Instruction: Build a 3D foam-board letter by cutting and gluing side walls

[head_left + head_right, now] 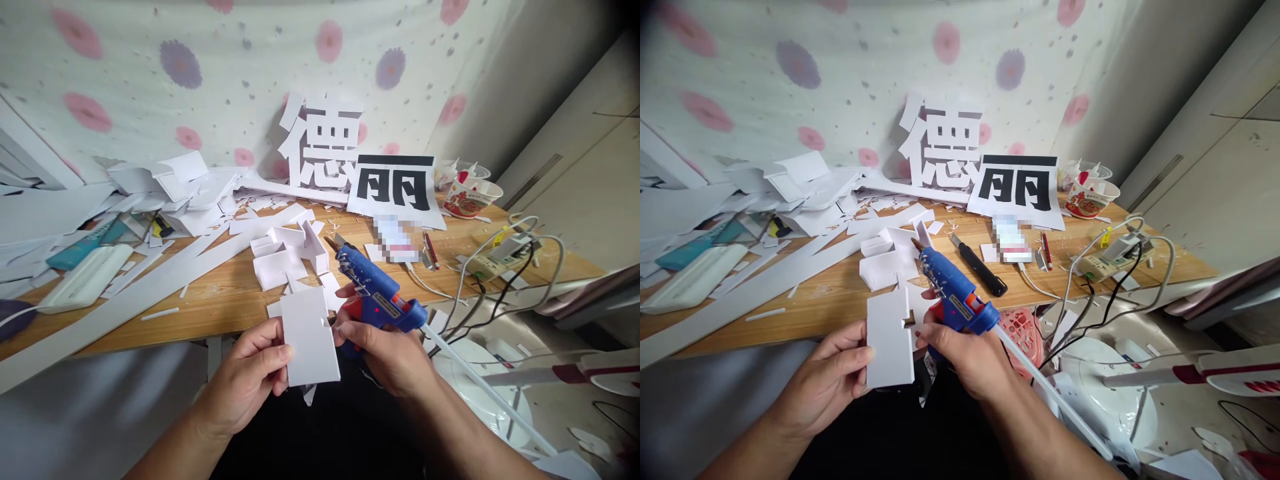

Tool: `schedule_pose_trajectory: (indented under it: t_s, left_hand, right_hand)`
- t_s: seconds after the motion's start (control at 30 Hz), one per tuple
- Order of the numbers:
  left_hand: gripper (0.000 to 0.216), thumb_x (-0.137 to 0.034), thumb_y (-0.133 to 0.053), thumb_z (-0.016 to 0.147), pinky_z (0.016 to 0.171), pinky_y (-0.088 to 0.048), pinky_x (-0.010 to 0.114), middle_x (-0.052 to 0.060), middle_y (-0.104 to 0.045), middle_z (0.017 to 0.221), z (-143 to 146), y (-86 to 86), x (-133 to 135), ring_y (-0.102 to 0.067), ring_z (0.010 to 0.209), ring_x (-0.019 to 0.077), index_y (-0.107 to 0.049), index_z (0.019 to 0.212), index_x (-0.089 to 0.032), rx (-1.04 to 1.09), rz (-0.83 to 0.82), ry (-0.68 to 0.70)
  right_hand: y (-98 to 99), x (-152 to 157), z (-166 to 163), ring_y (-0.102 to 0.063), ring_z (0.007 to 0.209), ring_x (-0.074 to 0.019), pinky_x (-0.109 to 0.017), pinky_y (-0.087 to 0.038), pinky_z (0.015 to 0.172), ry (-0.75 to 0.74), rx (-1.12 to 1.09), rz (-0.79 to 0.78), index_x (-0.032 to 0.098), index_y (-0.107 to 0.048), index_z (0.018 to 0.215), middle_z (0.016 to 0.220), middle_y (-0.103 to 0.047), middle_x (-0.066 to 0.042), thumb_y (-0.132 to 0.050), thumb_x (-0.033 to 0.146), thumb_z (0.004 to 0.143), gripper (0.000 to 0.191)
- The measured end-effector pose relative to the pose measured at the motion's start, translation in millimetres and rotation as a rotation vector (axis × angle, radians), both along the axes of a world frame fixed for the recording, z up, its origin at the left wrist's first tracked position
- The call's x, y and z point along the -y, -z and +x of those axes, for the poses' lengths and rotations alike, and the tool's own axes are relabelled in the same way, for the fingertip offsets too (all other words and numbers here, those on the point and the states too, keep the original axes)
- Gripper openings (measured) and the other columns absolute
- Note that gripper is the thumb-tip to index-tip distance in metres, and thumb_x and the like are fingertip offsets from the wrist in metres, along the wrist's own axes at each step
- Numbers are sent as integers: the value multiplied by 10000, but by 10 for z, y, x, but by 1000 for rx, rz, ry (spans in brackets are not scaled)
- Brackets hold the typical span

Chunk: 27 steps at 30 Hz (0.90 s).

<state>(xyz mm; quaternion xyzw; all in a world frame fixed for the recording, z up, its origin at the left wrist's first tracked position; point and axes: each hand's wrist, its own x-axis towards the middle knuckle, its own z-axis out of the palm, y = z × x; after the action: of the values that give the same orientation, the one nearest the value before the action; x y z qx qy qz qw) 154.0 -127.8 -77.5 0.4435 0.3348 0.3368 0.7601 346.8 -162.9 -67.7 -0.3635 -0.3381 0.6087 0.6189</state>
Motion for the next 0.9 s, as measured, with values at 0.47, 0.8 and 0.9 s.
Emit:
schedule_pose_trajectory:
  t_s: [0.47, 0.8, 0.9]
  left_hand:
    - [205, -284, -780, 701, 434, -377, 138, -39, -540, 515, 6, -82, -99, -473, 441, 45, -625, 698, -150, 83, -76, -326]
    - [267, -217, -849, 604, 421, -396, 132, -38, -594, 520, 40, -60, -79, -503, 422, 49, -590, 631, -161, 311, -306, -416]
    - [266, -217, -856, 600, 422, -397, 133, -35, -598, 517, 35, -61, -65, -506, 420, 50, -597, 625, -162, 318, -322, -398]
  right_hand:
    - [176, 213, 127, -603, 609, -173, -350, -512, 693, -79, 298, -34, 182, -656, 947, 602, -612, -5, -693, 472, 790, 332]
    - [163, 269, 50, -631, 806, -221, -337, -523, 732, -17, 637, 70, 193, -653, 824, 821, -663, -71, -648, 515, 807, 322]
    - [97, 244, 46, -630, 859, -229, -344, -524, 781, -8, 711, 100, 188, -664, 793, 850, -670, -77, -642, 472, 828, 287]
